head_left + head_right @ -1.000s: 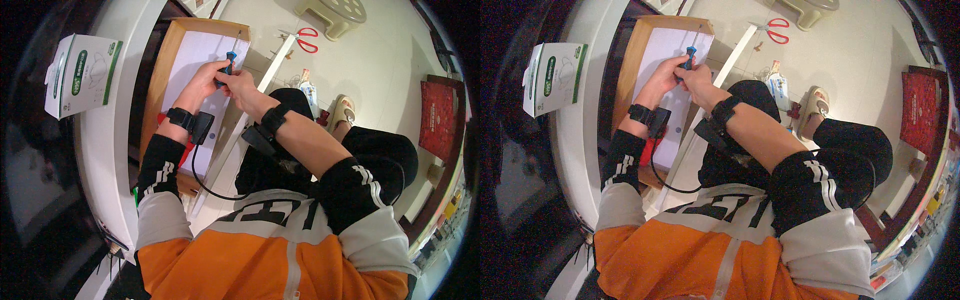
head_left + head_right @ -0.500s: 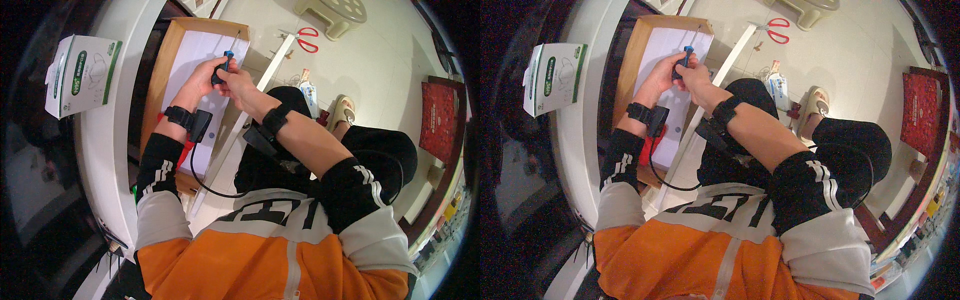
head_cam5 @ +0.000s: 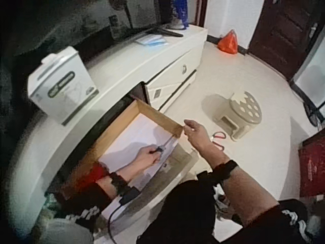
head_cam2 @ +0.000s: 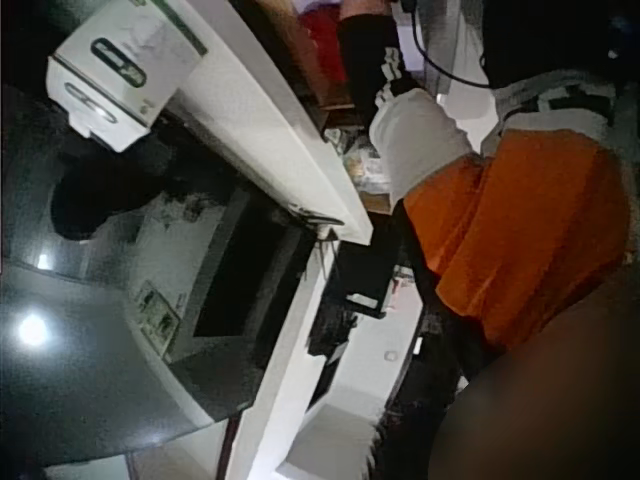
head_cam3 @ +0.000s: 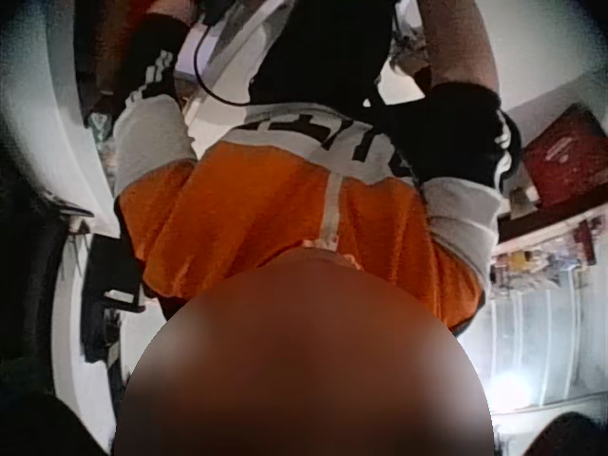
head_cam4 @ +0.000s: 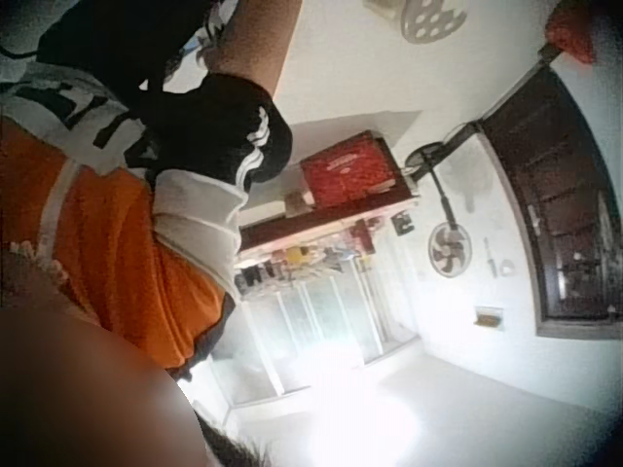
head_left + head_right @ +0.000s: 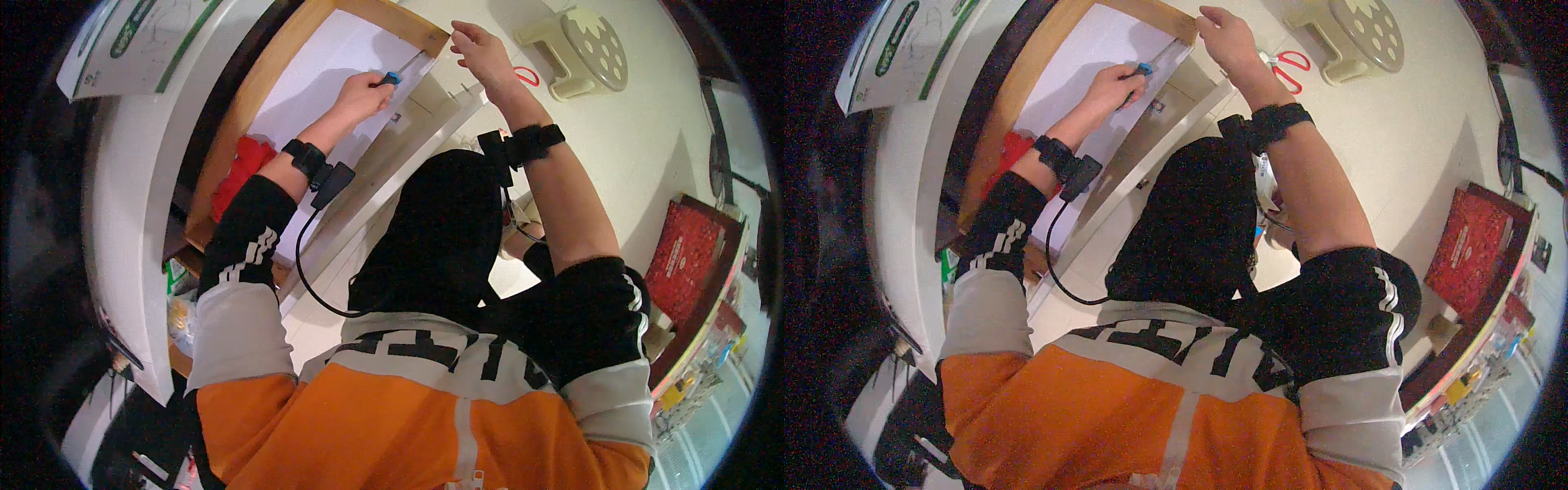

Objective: The person assembles a white furniture piece by inserting wooden dowels and screws into pre-drilled holes. They use a screwdriver to tighten the screws and a pair of scissors to cut a small piece of wood. The person works on the floor, surrounded by various tools and materials.

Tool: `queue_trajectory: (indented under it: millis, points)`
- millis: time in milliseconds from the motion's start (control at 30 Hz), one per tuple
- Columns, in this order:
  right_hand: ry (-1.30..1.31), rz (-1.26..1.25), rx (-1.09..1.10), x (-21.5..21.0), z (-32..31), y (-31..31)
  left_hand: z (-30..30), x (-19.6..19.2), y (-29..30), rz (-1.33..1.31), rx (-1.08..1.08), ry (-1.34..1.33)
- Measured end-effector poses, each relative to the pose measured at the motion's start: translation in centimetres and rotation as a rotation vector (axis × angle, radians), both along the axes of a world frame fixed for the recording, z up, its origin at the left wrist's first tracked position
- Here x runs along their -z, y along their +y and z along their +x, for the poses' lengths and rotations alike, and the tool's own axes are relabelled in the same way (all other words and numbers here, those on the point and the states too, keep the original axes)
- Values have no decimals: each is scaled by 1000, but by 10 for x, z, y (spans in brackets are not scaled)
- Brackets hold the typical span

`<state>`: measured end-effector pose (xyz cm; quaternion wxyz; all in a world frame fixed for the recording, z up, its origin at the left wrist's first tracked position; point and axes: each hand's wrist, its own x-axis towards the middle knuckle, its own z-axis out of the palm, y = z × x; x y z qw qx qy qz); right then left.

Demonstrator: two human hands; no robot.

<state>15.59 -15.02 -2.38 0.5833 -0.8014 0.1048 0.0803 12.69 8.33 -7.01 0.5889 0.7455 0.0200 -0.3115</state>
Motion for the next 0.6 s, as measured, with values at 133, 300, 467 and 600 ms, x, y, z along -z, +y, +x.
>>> queue_trajectory:
  millis: [133,300,467,600]
  points:
    - [64,33,-98,-6,-1,0,-3,11,-3,75,-37,-14]
    - [88,94,-100,-11,0,3,-3,26,-8,89,-67,-64]
    - [130,178,3,-4,-10,7,-5,34,-12,76,-83,-82]
    - [135,208,3,-5,-9,10,-7,32,-12,116,-78,-104]
